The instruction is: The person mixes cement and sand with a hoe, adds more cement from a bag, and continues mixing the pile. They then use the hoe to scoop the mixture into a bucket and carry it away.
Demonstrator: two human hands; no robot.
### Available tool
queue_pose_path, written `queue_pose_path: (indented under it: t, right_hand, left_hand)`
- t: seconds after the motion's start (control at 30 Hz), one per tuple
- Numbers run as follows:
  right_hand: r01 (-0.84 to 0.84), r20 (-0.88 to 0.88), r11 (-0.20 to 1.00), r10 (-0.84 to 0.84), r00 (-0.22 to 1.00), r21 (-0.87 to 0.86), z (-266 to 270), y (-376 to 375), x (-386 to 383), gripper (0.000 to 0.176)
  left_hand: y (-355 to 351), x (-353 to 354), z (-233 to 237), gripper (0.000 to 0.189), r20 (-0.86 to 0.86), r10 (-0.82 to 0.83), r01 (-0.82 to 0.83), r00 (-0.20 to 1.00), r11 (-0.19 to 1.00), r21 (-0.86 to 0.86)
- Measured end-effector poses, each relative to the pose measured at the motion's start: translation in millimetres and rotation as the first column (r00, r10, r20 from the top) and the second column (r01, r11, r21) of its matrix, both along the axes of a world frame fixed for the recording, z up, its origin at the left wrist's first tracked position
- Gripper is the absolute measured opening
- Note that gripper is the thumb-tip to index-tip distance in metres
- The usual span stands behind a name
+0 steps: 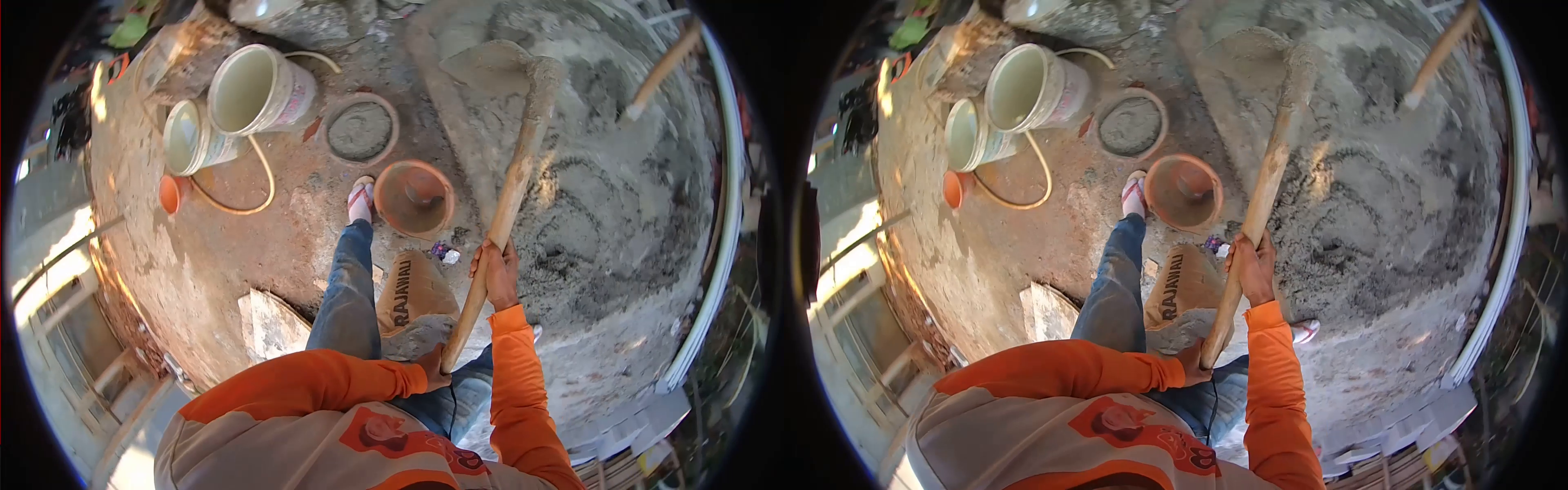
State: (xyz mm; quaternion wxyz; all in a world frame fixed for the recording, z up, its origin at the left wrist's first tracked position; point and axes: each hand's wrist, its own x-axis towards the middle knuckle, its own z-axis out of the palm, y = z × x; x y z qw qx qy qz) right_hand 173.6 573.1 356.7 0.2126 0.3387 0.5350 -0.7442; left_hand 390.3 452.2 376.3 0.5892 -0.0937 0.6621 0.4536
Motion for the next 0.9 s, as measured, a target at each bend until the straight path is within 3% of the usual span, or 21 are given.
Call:
queue_pose_path:
  t: [0.07, 0.17, 0.27, 0.33, 0.37, 0.43, 0.5, 0.57, 0.6, 0.63, 0.67, 0.7, 0.73, 0.77, 0.83, 0.9]
  right_hand:
    - [0.103, 0.051, 0.993, -0.106, 0.993, 0.061, -4.9, 62.8, 26.6, 0.015]
    - [0.353, 0.155, 0.914, -0.385, 0.91, 0.199, -11.4, 162.8, 69.2, 0.016]
    - [0.489, 0.087, 0.799, -0.548, 0.832, 0.351, -19.2, 270.9, 95.9, 0.02]
    - [0.55, 0.01, 0.719, -0.611, 0.792, 0.425, -39.2, 346.8, 105.7, 0.022]
    - [0.549, -0.029, 0.692, -0.609, 0.792, 0.468, -52.8, 383.1, 107.3, 0.024]
    - [0.595, 0.049, 0.715, -0.654, 0.755, 0.366, -85.9, 454.1, 105.5, 0.025]
    - [0.713, 0.017, 0.648, -0.743, 0.669, 0.267, -117.2, 488.9, 93.8, 0.026]
    - [0.685, 0.176, 0.689, -0.723, 0.668, 0.236, -159.6, 488.9, 87.9, 0.026]
    - [0.56, 0.194, 0.797, -0.6, 0.776, 0.225, -179.1, 465.6, 98.3, 0.027]
    - [0.414, 0.201, 0.882, -0.458, 0.866, 0.224, -187.4, 436.3, 104.6, 0.029]
    - [0.411, 0.336, 0.892, -0.451, 0.827, 0.188, -171.8, 399.5, 102.3, 0.028]
    - [0.29, 0.36, 0.931, -0.354, 0.863, 0.221, -177.1, 377.6, 112.7, 0.027]
    - [0.166, 0.381, 0.954, -0.254, 0.889, 0.248, -183.8, 359.5, 114.6, 0.027]
    - [0.174, 0.396, 0.955, -0.26, 0.881, 0.239, -173.6, 338.3, 116.5, 0.027]
    - [0.171, 0.48, 0.985, -0.165, 0.862, 0.032, -135.6, 312.4, 131.3, 0.027]
    - [0.146, 0.469, 0.989, -0.146, 0.871, 0.037, -125.7, 299.6, 134.3, 0.026]
  left_hand:
    - [28.1, 14.0, 8.6, 0.07, -0.1, 0.022, -0.011, 0.995, 0.995, 0.102]
    - [81.9, 4.8, 16.9, 0.074, -0.065, -0.162, 0.171, 0.985, 0.969, 0.177]
    - [149.1, -25.5, 7.8, 0.07, -0.021, -0.186, 0.185, 0.982, 0.939, 0.289]
    - [202.8, -31.0, -33.1, 0.066, -0.115, -0.093, 0.131, 0.989, 0.912, 0.388]
    - [234.7, -50.2, -39.3, 0.061, -0.064, -0.119, 0.134, 0.991, 0.935, 0.327]
    - [288.2, -73.9, -77.3, 0.057, -0.275, -0.11, 0.21, 0.955, 0.906, 0.368]
    - [327.3, -113.5, -76.9, 0.048, -0.327, -0.246, 0.333, 0.913, 0.911, 0.245]
    - [330.5, -111.0, -72.8, 0.047, -0.292, -0.291, 0.339, 0.911, 0.932, 0.13]
    - [331.1, -109.1, -70.7, 0.045, -0.254, -0.283, 0.302, 0.925, 0.952, 0.039]
    - [314.0, -77.9, -70.5, 0.041, -0.221, -0.182, 0.19, 0.958, 0.982, 0.012]
    - [294.0, -48.4, -56.7, 0.037, -0.154, -0.094, 0.091, 0.984, 0.995, -0.028]
    - [280.8, -38.3, -19.5, 0.034, 0.08, 0.073, -0.066, 0.994, 0.994, -0.09]
    - [270.2, -26.7, 10.6, 0.033, 0.158, 0.126, -0.113, 0.979, 0.99, -0.088]
    - [271.5, -33.3, 53.8, 0.032, 0.352, 0.249, -0.216, 0.902, 0.968, -0.131]
    - [263.4, -30.1, 88.1, 0.028, 0.404, 0.332, -0.289, 0.852, 0.943, -0.166]
    - [243.0, -40.6, 92.1, 0.026, 0.453, 0.362, -0.358, 0.815, 0.928, -0.099]
